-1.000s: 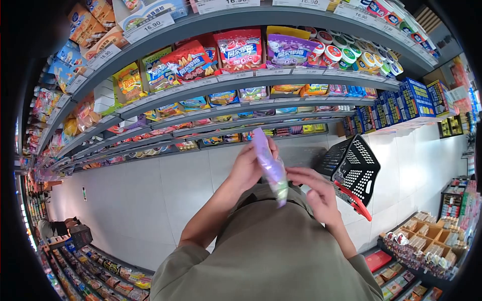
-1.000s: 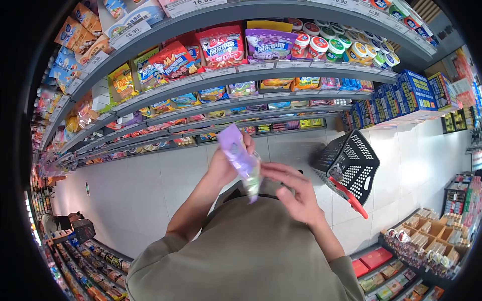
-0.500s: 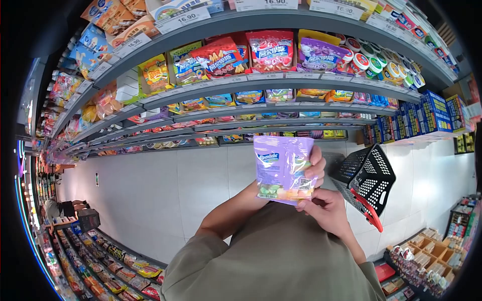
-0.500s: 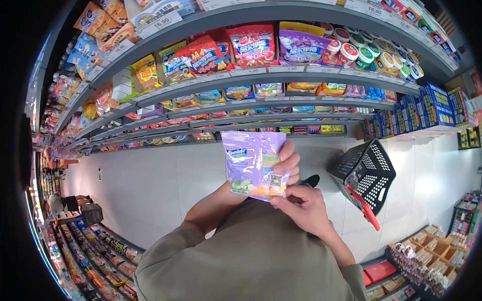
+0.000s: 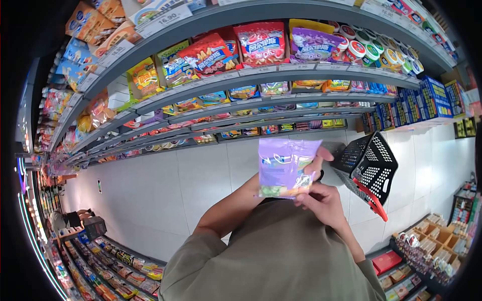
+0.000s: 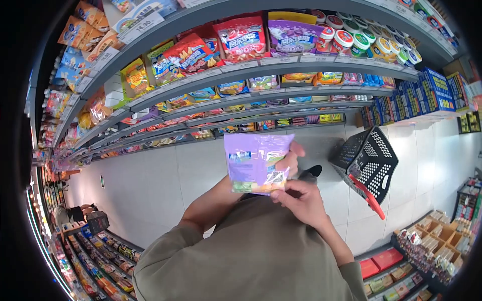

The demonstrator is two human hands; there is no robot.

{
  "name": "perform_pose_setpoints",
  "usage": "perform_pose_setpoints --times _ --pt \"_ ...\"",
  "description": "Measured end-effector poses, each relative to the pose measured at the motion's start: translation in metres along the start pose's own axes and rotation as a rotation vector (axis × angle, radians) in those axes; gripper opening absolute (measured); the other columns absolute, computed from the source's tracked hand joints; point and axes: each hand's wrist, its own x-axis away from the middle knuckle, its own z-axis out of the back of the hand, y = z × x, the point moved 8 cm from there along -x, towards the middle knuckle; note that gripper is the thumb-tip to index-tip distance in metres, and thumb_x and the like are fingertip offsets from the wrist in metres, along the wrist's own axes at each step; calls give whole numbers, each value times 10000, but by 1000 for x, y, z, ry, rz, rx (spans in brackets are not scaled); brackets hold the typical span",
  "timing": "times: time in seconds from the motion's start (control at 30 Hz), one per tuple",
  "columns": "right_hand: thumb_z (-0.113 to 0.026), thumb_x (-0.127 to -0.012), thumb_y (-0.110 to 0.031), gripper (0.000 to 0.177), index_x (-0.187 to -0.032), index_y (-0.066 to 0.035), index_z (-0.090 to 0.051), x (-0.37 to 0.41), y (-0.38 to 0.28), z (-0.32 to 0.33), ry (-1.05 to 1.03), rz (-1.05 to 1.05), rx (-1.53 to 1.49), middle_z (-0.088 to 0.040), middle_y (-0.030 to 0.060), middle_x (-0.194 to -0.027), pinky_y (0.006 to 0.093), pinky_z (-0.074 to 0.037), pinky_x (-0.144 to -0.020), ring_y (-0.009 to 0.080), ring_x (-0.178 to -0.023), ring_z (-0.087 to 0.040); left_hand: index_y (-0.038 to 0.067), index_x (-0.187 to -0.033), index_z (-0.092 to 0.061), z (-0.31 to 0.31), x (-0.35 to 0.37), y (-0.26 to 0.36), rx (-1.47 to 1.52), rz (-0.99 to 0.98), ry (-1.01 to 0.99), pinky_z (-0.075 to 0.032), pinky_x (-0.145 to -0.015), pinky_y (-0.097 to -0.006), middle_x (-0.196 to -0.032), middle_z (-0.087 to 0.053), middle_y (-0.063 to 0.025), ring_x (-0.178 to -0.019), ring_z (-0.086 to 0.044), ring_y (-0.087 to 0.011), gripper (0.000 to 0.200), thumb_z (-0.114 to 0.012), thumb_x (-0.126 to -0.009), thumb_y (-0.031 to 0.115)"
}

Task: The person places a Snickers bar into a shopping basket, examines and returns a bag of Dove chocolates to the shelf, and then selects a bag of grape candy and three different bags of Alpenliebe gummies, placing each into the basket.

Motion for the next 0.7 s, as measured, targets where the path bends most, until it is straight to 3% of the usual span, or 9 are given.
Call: perform_pose_setpoints --times 0.07,0.1,0.17,0.23,0.33,0.4,0.43,0.53,0.7 --pt "-699 -859 -75 271 -1117 -7 -652 -7 21 2 -9 -56 -46 -673 38 -899 224 -488 -659 76 -765 -612 -59 -1257 -486 26 9 9 -294 -41 188 -399 -619 -252 -784 -547 -14 -683 -508 -108 444 -562 -944 247" --pt "-674 -872 -60 362 -1218 -23 -578 -10 21 12 137 30 -117 -634 57 -1022 232 -492 -682 95 -847 -609 -9 -1137 -592 27 15 18 -504 -59 565 -421 -613 -249 -814 -566 -4 -722 -535 -106 264 -566 -958 183" --pt "-621 -874 2 584 -1407 -65 -392 -8 23 40 271 114 -161 -499 115 -1290 257 -500 -760 161 -1051 -581 14 -992 -667 28 13 33 -1180 -26 652 -409 -610 -222 -777 -572 18 -689 -487 -54 220 -524 -986 180" --pt "-623 -858 16 594 -1403 -67 -401 0 -1 60 343 235 17 -506 128 -1283 261 -500 -777 178 -1072 -576 -17 -1006 -639 46 18 29 -1384 32 654 -432 -649 -228 -776 -573 -4 -698 -482 -64 224 -538 -975 179" --pt "-656 -758 60 596 -1320 -88 -524 16 -41 80 400 383 264 -509 153 -1283 322 -507 -866 253 -1173 -533 -21 -1030 -643 60 7 4 -1436 188 582 -440 -654 -235 -764 -589 -10 -713 -493 -63 230 -541 -970 176" --pt "-694 -685 43 497 -1160 -97 -653 23 -60 63 193 578 686 -513 127 -1292 378 -502 -914 303 -1217 -495 -25 -1052 -645 62 -4 -6 -1421 178 555 -451 -660 -244 -771 -610 -10 -722 -520 -73 229 -552 -964 164" --pt "-715 -638 4 380 -1006 -93 -717 24 -52 68 218 587 688 -531 106 -1285 404 -489 -939 337 -1211 -489 -15 -1061 -651 68 -11 -13 -1424 189 515 -464 -665 -255 -789 -633 -18 -732 -550 -74 212 -563 -958 147" --pt "-710 -654 -15 287 -937 -60 -718 38 -50 93 266 611 759 -589 100 -1214 390 -503 -912 330 -1188 -512 11 -1119 -635 91 -34 -45 -1298 397 415 -469 -654 -256 -839 -634 -30 -744 -564 -71 221 -578 -949 139" --pt "-678 -680 -12 147 -824 -30 -699 70 -16 182 364 514 773 -673 94 -989 363 -531 -827 293 -1022 -607 31 -1176 -598 151 -57 -60 -1407 354 539 -473 -635 -250 -917 -624 -48 -724 -574 -79 285 -614 -924 163"
